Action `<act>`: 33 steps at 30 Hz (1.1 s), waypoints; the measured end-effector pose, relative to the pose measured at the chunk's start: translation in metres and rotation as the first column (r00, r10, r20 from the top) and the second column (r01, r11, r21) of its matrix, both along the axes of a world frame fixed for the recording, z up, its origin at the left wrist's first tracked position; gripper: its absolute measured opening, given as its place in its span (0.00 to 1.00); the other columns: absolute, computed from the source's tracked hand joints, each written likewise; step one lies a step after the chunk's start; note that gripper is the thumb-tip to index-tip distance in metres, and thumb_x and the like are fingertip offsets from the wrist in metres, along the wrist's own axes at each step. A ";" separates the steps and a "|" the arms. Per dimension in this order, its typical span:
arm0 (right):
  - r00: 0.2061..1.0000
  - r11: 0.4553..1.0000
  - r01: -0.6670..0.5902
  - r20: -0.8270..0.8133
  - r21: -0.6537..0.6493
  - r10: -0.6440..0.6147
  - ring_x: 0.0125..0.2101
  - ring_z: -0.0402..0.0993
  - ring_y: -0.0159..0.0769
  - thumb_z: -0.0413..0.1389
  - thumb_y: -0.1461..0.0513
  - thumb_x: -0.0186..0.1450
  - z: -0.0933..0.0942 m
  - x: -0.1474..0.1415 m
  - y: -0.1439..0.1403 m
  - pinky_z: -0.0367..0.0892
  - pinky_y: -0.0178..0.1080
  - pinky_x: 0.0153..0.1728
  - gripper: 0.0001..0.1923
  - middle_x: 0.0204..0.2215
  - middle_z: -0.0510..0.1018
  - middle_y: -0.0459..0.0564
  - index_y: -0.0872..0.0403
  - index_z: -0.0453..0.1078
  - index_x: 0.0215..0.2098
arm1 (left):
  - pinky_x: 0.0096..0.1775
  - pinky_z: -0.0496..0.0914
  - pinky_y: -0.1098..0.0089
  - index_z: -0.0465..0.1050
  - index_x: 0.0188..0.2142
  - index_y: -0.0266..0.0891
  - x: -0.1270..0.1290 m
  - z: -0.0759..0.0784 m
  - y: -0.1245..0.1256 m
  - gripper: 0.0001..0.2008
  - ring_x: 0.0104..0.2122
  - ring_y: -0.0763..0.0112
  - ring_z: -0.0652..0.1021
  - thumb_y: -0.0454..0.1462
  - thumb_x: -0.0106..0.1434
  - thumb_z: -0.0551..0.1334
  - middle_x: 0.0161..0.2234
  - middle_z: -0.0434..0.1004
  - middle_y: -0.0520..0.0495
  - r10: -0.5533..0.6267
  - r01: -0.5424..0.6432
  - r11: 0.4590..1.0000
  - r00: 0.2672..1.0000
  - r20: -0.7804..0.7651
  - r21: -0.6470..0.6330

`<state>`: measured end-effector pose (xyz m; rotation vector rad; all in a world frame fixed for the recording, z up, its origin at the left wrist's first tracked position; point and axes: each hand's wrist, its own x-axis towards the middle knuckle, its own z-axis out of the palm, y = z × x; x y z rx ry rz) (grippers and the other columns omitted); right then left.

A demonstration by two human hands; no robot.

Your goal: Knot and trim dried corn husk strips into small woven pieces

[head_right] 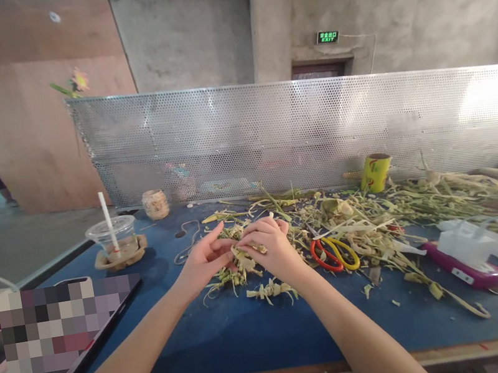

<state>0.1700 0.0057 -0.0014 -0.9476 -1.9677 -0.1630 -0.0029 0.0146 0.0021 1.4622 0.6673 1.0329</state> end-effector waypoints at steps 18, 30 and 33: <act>0.997 0.999 0.037 0.062 -0.021 -0.036 0.46 0.60 0.41 0.56 0.61 0.58 -0.001 -0.001 -0.004 0.50 0.48 0.46 0.05 0.43 0.71 0.45 0.48 0.71 0.24 | 0.35 0.71 0.66 0.35 0.61 0.40 -0.004 -0.008 0.005 0.37 0.26 0.74 0.76 0.35 0.59 0.56 0.44 0.74 0.41 0.032 0.003 0.981 0.984 -0.175 0.196; 0.941 0.935 -0.018 -0.323 -0.354 -0.104 0.47 0.63 0.45 0.56 0.48 0.51 -0.011 0.002 0.011 0.59 0.50 0.46 0.40 0.52 0.62 0.58 0.53 0.50 0.57 | 0.32 0.71 0.68 0.36 0.61 0.34 -0.004 -0.003 0.005 0.38 0.24 0.75 0.74 0.37 0.58 0.57 0.43 0.75 0.37 0.124 -0.120 0.976 0.992 -0.010 0.184; 0.990 0.918 -0.003 -0.129 -0.395 -0.052 0.45 0.66 0.44 0.57 0.50 0.53 -0.004 0.004 0.007 0.56 0.51 0.47 0.24 0.44 0.71 0.51 0.48 0.65 0.46 | 0.31 0.70 0.69 0.35 0.61 0.32 -0.004 -0.003 0.006 0.38 0.24 0.75 0.73 0.36 0.58 0.57 0.41 0.76 0.38 0.089 -0.087 0.982 0.996 -0.006 0.168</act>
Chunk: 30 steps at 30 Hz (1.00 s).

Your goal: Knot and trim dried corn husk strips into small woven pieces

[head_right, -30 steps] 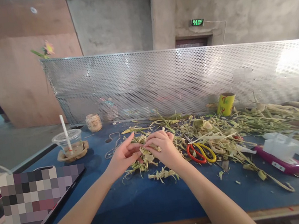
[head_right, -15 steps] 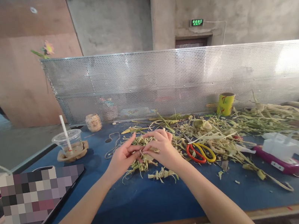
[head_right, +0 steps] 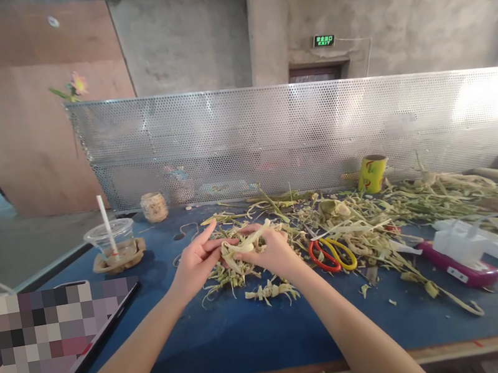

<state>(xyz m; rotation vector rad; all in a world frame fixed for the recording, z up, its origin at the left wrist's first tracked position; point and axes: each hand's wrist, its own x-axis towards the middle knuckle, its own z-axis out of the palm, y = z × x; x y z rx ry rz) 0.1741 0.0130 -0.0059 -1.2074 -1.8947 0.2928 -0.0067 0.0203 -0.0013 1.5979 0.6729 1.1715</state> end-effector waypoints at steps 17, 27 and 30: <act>0.962 0.936 -0.261 0.011 -0.238 0.271 0.34 0.72 0.35 0.48 0.54 0.62 0.012 -0.002 -0.014 0.66 0.39 0.35 0.18 0.37 0.75 0.49 0.50 0.65 0.48 | 0.30 0.68 0.68 0.34 0.61 0.40 0.001 -0.010 -0.005 0.31 0.24 0.73 0.72 0.36 0.62 0.49 0.45 0.74 0.41 0.259 -0.111 0.921 0.890 -0.375 0.372; 0.959 0.941 -0.255 -0.180 -0.222 0.218 0.41 0.71 0.40 0.53 0.55 0.58 0.000 -0.009 -0.003 0.66 0.42 0.41 0.18 0.42 0.75 0.51 0.53 0.70 0.44 | 0.44 0.65 0.60 0.30 0.61 0.34 0.002 -0.013 -0.004 0.34 0.45 0.60 0.71 0.35 0.62 0.50 0.41 0.75 0.38 0.437 -0.188 0.799 0.834 -0.337 0.572; 0.963 0.958 -0.232 -0.177 -0.167 0.203 0.35 0.71 0.37 0.53 0.57 0.57 -0.002 -0.009 -0.002 0.66 0.39 0.35 0.15 0.36 0.76 0.50 0.54 0.69 0.41 | 0.43 0.66 0.60 0.27 0.61 0.35 0.002 -0.013 -0.005 0.35 0.43 0.60 0.72 0.34 0.62 0.50 0.40 0.75 0.38 0.464 -0.199 0.779 0.820 -0.334 0.595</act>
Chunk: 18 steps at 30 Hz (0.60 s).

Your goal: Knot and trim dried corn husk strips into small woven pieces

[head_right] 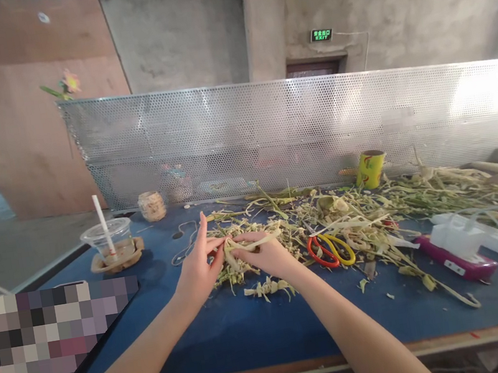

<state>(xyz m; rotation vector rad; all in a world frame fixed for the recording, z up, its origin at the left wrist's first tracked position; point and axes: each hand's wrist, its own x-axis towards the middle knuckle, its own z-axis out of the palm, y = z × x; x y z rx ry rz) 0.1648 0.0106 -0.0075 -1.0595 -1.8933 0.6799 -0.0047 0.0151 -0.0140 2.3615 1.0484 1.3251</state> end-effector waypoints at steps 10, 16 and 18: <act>0.990 0.993 -0.106 -0.104 -0.055 0.100 0.24 0.63 0.27 0.55 0.58 0.56 0.006 -0.004 -0.008 0.61 0.32 0.26 0.10 0.24 0.68 0.42 0.54 0.63 0.34 | 0.41 0.66 0.61 0.32 0.61 0.35 0.005 0.003 -0.006 0.33 0.41 0.60 0.69 0.31 0.61 0.49 0.35 0.73 0.41 0.058 -0.035 0.986 0.989 -0.139 0.161; 0.960 0.988 -0.143 -0.251 -0.063 0.123 0.23 0.62 0.26 0.57 0.56 0.54 0.002 0.002 0.000 0.60 0.32 0.25 0.13 0.23 0.66 0.41 0.53 0.62 0.33 | 0.30 0.65 0.68 0.35 0.61 0.37 -0.005 0.015 -0.008 0.35 0.23 0.73 0.67 0.33 0.58 0.52 0.26 0.69 0.51 0.121 -0.118 0.992 0.991 0.050 -0.048; 0.938 0.980 -0.174 -0.319 -0.093 0.136 0.24 0.63 0.27 0.58 0.55 0.52 0.002 0.004 0.002 0.60 0.32 0.26 0.14 0.23 0.66 0.41 0.53 0.62 0.33 | 0.28 0.63 0.70 0.38 0.61 0.38 -0.010 0.019 -0.006 0.35 0.21 0.74 0.65 0.33 0.56 0.53 0.22 0.65 0.54 0.150 -0.146 0.988 0.986 0.076 -0.048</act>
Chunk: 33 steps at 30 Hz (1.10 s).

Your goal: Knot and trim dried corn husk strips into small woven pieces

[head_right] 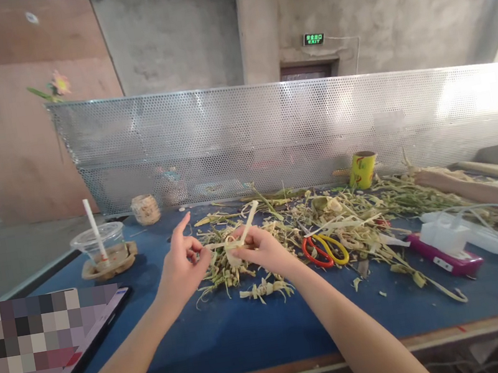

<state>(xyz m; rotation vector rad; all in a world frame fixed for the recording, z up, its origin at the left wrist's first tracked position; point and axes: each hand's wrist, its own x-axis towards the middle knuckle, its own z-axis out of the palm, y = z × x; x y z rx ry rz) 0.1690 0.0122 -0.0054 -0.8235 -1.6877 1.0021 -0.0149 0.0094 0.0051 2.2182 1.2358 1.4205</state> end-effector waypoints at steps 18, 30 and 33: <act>0.968 0.989 -0.106 0.215 -0.100 0.126 0.19 0.62 0.25 0.59 0.56 0.52 0.006 0.006 -0.004 0.59 0.31 0.22 0.12 0.18 0.67 0.40 0.55 0.64 0.29 | 0.25 0.64 0.70 0.23 0.60 0.45 0.005 0.002 0.004 0.41 0.27 0.72 0.70 0.40 0.59 0.55 0.43 0.70 0.40 -0.456 0.582 0.713 0.808 0.373 -0.391; 0.947 0.995 0.000 0.318 -0.099 0.032 0.24 0.70 0.30 0.58 0.60 0.52 0.010 0.013 -0.004 0.62 0.33 0.28 0.20 0.20 0.73 0.41 0.53 0.60 0.42 | 0.28 0.61 0.69 0.22 0.60 0.45 0.002 0.001 0.007 0.37 0.25 0.73 0.66 0.41 0.63 0.50 0.33 0.72 0.48 -0.397 0.391 0.854 0.916 0.058 -0.342; 0.958 0.997 0.021 0.285 -0.070 0.000 0.24 0.70 0.29 0.56 0.62 0.55 0.013 0.015 -0.002 0.62 0.33 0.29 0.11 0.20 0.73 0.42 0.54 0.63 0.36 | 0.29 0.61 0.69 0.22 0.60 0.43 0.001 -0.001 0.008 0.34 0.24 0.73 0.66 0.40 0.64 0.48 0.29 0.69 0.49 -0.379 0.365 0.868 0.925 0.024 -0.338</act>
